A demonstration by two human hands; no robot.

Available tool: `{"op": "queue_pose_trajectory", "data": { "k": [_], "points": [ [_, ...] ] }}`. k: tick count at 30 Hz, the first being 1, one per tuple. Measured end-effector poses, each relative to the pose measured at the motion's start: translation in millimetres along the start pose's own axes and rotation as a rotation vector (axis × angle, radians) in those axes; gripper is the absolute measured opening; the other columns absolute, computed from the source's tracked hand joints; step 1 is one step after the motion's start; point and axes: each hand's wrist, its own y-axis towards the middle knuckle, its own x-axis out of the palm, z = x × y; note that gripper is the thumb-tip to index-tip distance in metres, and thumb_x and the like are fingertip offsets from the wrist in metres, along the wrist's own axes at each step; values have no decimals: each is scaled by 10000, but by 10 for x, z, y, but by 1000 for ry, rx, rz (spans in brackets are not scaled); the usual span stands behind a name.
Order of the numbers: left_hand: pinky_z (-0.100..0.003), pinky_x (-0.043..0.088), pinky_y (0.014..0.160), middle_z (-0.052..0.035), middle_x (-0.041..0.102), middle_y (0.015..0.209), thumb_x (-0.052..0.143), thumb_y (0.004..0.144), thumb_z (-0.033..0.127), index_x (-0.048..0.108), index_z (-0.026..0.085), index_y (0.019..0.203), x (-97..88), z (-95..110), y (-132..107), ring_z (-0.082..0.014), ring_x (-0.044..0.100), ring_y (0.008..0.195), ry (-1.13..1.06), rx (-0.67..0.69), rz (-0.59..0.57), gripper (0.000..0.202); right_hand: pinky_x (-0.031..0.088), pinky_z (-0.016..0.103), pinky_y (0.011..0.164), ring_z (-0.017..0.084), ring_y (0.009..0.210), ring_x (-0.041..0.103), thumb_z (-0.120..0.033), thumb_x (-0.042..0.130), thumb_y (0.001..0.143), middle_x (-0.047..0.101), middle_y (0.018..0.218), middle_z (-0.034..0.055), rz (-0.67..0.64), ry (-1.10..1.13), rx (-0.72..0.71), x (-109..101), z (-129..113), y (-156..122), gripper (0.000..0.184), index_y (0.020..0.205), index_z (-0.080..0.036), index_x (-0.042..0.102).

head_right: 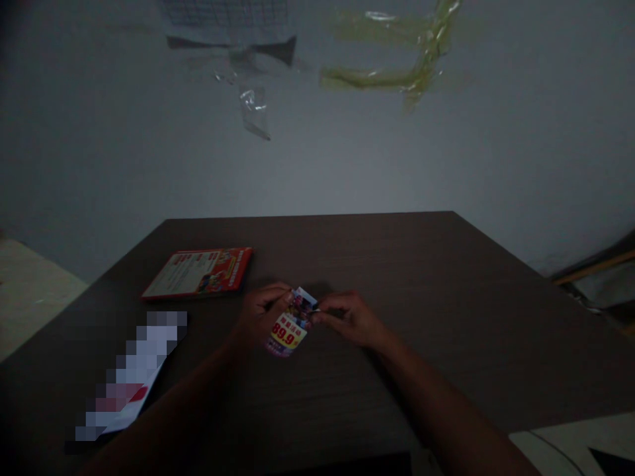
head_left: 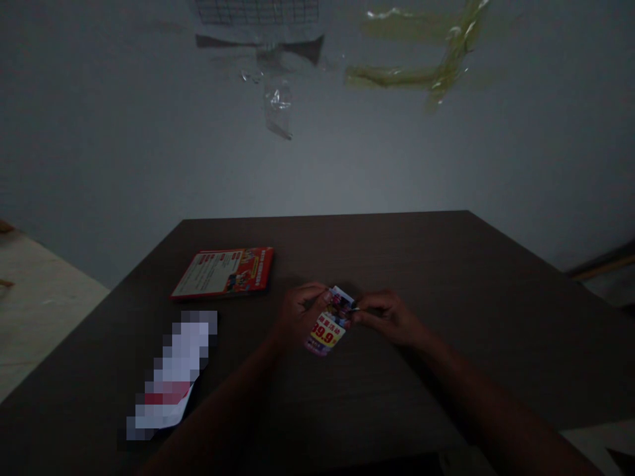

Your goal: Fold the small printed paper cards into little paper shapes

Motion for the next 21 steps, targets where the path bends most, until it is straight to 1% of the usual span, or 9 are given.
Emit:
{"op": "queue_pose_trajectory", "data": {
  "k": [6,8,11,13,15,16,18,20,21],
  "points": [
    [-231,470,618,-41,641,784,512,866,313,676,159,780,46,12,-14,-130,606,693,16,39,107,241,432,204,584,109,634,592,-292,504,883,662,716,25,9,-85,-4,-24,-14,-10,236,788,-149,666],
    [-235,476,619,-43,647,793,514,865,315,679,162,786,53,10,-20,-134,610,704,11,48,116,238,429,201,564,106,610,585,-293,499,884,663,710,22,17,-108,-23,-28,-16,-14,233,798,-154,665],
    [-236,481,625,-40,648,781,515,864,310,683,166,783,68,21,-32,-131,609,696,29,68,126,236,448,211,589,110,616,591,-286,506,878,665,713,22,50,-141,-56,-13,-9,-19,217,784,-162,657],
    [-233,483,629,-33,649,767,528,857,296,685,168,780,88,41,-43,-127,607,684,61,83,175,217,458,219,601,114,622,598,-274,536,859,662,705,23,125,-170,-59,19,13,-23,174,775,-168,646],
    [-232,484,638,-27,651,758,544,846,282,684,170,770,112,64,-56,-125,606,681,103,100,265,195,471,223,612,119,641,612,-263,583,828,667,725,23,243,-165,-25,66,51,-27,99,832,-178,633],
    [-231,483,640,-24,652,755,549,842,276,682,170,763,123,74,-62,-124,605,680,123,109,309,188,482,229,629,126,672,626,-266,610,808,674,762,26,324,-132,0,92,74,-28,114,889,-185,621],
    [-228,480,641,-19,649,750,550,840,263,678,166,756,140,88,-75,-120,602,678,157,125,371,181,504,263,690,145,754,651,-269,640,787,689,853,41,399,1,64,144,121,-23,304,1073,-202,565],
    [-226,477,643,-18,644,754,546,842,248,675,161,767,152,89,-83,-118,600,685,175,134,398,173,516,292,722,164,800,660,-286,668,762,699,888,57,414,115,114,189,157,-7,372,1109,-198,567],
    [-228,477,647,-19,641,754,546,842,242,673,160,770,157,87,-86,-119,599,689,180,141,407,168,520,301,729,170,806,663,-295,682,747,703,895,63,415,163,136,207,167,5,363,1083,-193,592]
  ]
}}
